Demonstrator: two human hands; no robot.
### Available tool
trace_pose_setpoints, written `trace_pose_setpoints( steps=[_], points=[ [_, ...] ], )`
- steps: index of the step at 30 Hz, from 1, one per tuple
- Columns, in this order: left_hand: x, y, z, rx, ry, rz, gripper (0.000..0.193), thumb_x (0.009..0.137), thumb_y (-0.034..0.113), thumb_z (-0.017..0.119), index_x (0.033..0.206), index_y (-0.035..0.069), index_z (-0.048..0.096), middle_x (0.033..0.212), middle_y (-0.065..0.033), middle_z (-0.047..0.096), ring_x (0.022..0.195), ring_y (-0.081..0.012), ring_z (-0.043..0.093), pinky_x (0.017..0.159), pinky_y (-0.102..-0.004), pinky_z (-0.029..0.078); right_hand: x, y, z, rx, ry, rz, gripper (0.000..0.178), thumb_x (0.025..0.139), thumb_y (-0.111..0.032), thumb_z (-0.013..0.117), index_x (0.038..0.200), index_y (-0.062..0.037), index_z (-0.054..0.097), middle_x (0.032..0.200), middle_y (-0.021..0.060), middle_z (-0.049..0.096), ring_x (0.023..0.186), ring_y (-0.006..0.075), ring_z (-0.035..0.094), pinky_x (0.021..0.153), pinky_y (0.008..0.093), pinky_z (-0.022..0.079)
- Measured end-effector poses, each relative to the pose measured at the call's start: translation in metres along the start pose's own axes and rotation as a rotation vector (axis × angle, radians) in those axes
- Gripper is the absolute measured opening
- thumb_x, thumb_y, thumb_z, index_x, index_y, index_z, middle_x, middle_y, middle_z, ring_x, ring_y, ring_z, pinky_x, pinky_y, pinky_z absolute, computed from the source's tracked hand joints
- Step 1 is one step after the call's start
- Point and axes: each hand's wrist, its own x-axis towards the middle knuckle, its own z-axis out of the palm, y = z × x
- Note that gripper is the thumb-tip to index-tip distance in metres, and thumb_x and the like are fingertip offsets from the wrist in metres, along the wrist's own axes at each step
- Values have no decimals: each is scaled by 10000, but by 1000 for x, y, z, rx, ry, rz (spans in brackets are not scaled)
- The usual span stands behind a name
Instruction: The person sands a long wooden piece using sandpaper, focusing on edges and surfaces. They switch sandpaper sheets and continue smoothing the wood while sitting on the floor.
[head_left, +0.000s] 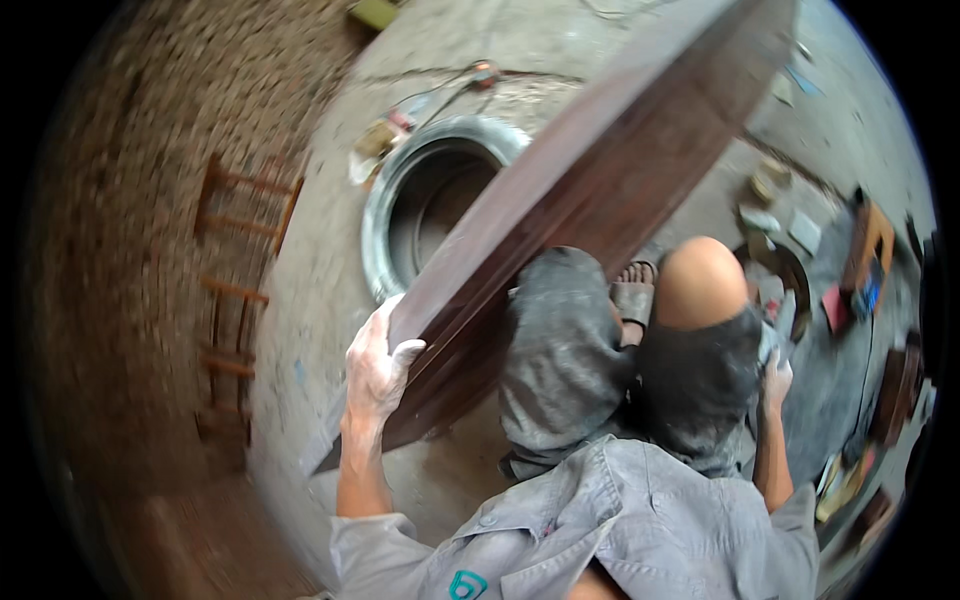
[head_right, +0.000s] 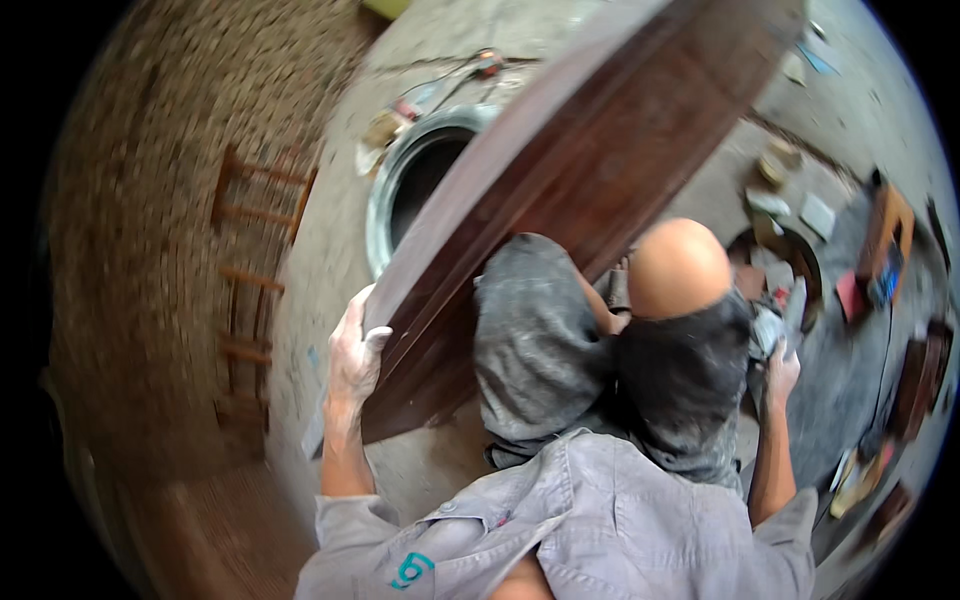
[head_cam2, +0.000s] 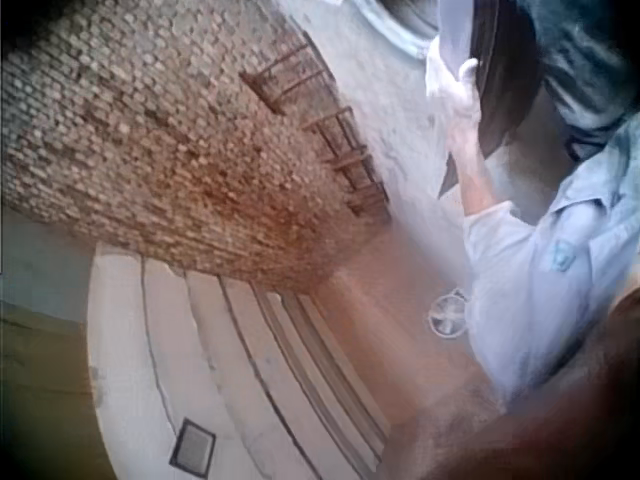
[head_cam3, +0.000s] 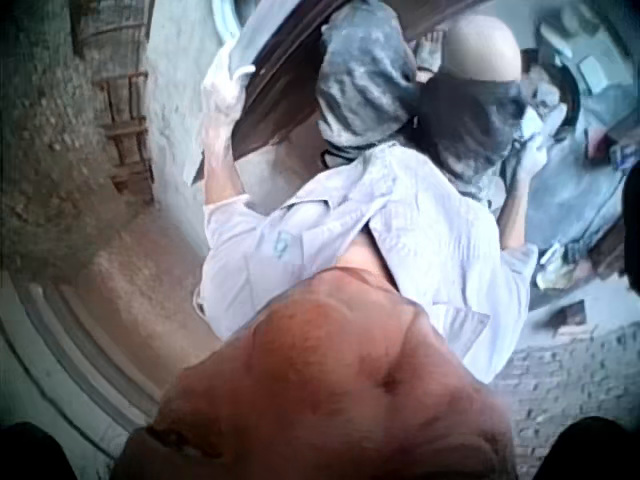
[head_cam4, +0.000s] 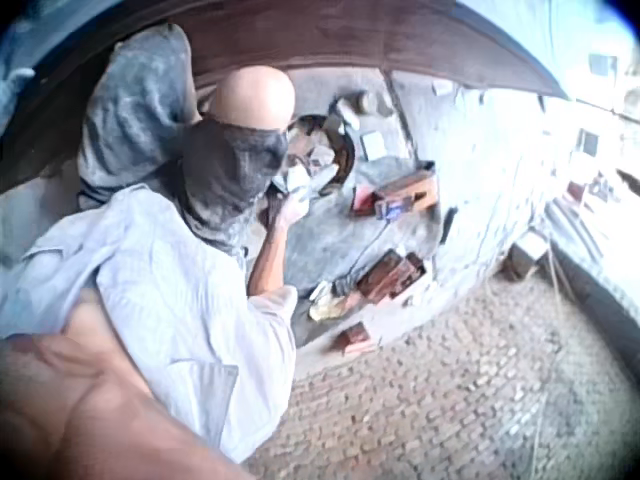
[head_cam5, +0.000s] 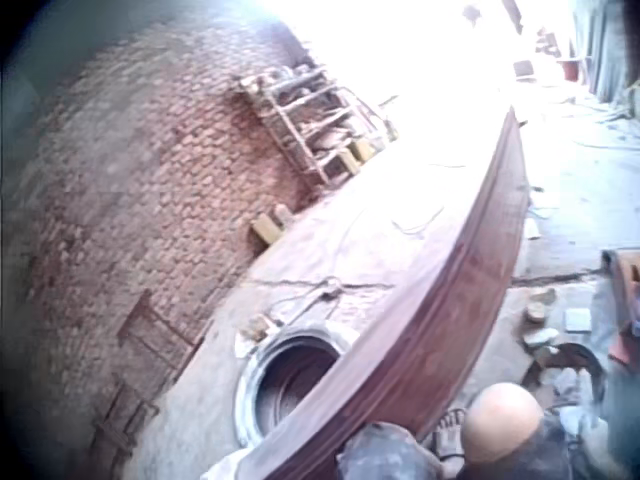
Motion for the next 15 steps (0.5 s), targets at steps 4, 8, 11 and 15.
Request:
trace_pose_setpoints(
  steps=[4, 8, 11, 15],
  points=[
    [-24, -24, -1, 116, -4, -26, 749, 919, 611, 672, 1371, 19, 593, 1232, -232, 691, 1157, -418, 655, 1003, -455, 506, 34, 37, -10, -45, 95, -124, 410, 1060, -355, 597, 1123, 34, 709, 897, 83, 727, 708, 161, 650, 638, 332, 529],
    [-66, -55, 17, -255, -17, -296, 572, 942, 313, 753, 1356, -52, 605, 1304, -197, 677, 1180, -298, 656, 1040, -420, 506, 29, 21, -43, -241, 18, -73, 311, 958, -292, 599, 967, -10, 729, 867, 220, 721, 756, 370, 675, 692, 479, 526],
    [-89, -94, 16, 9, 74, -214, 546, 997, 340, 688, 1364, -54, 598, 1312, -200, 669, 1184, -303, 650, 1038, -415, 506, 15, -57, -1, -309, -67, -144, 391, 993, -355, 578, 1013, 18, 691, 871, 225, 699, 781, 345, 656, 738, 488, 505],
    [-32, -54, 50, 22, 31, -142, 547, 1008, 353, 664, 1366, -54, 597, 1312, -198, 668, 1184, -300, 647, 1037, -412, 504, -5, -62, 15, -11, 103, -96, 375, 986, -342, 612, 1082, 6, 711, 912, 266, 728, 896, 408, 737, 800, 473, 554]
  ],
)
